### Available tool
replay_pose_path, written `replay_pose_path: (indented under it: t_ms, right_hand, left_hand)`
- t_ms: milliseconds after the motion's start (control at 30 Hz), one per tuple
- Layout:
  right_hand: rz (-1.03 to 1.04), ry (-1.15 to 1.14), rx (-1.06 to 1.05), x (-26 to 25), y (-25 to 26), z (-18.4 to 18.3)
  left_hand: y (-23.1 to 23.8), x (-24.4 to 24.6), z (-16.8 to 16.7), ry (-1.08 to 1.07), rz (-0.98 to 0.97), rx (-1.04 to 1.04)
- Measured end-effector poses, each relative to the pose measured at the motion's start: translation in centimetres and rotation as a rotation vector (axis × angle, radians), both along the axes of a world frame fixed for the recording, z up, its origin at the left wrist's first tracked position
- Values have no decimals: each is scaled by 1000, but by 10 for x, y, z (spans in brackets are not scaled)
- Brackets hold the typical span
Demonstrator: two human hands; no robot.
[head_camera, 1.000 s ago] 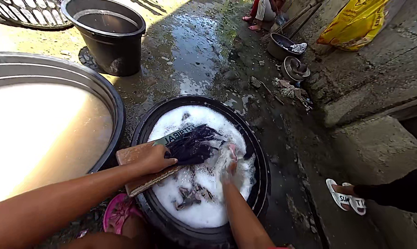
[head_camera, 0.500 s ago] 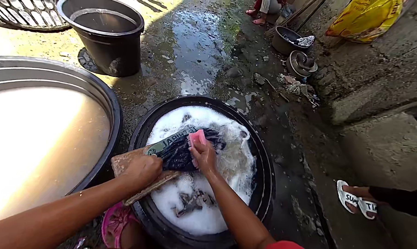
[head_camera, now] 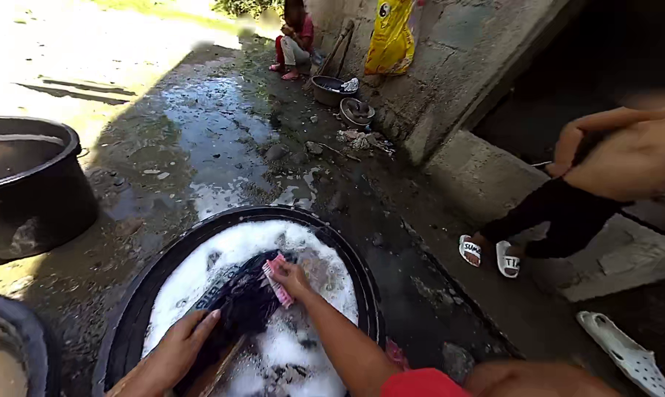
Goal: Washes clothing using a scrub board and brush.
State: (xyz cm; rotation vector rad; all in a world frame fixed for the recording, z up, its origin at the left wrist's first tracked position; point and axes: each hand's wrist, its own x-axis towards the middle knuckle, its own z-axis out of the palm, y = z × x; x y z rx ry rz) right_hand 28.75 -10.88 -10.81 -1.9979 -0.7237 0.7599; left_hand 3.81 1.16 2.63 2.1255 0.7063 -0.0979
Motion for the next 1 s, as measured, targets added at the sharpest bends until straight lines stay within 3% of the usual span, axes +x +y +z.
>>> replay_pose_path:
  t_ms: [133, 233, 433, 567, 667, 767, 867, 1000]
  right_hand:
    - [-21, 243, 215, 4, -21, 31]
    - [-72, 474, 371, -1, -50, 52]
    - [-262, 785, 960, -3, -92, 78]
    - [-380, 847, 1110, 9, -105, 104]
    - [-374, 752, 1068, 11, -103, 96]
    - [-347, 515, 800, 4, -99, 75]
    - [-401, 410, 578, -9, -96, 64]
    - [-483, 387, 473, -9, -97, 62]
  left_hand:
    - [-6, 20, 31, -391, 86, -107]
    - [-9, 29, 49, -590, 100, -395]
    - [-16, 24, 97, -773, 187, -597]
    - [-4, 20, 103, -841, 412, -648]
    - [5, 24, 83, -718, 605, -634]
    - [15, 19, 38, -333, 675, -500]
    - [16, 3, -11, 51, 517, -426]
    - [18, -7, -47, 225, 296, -250]
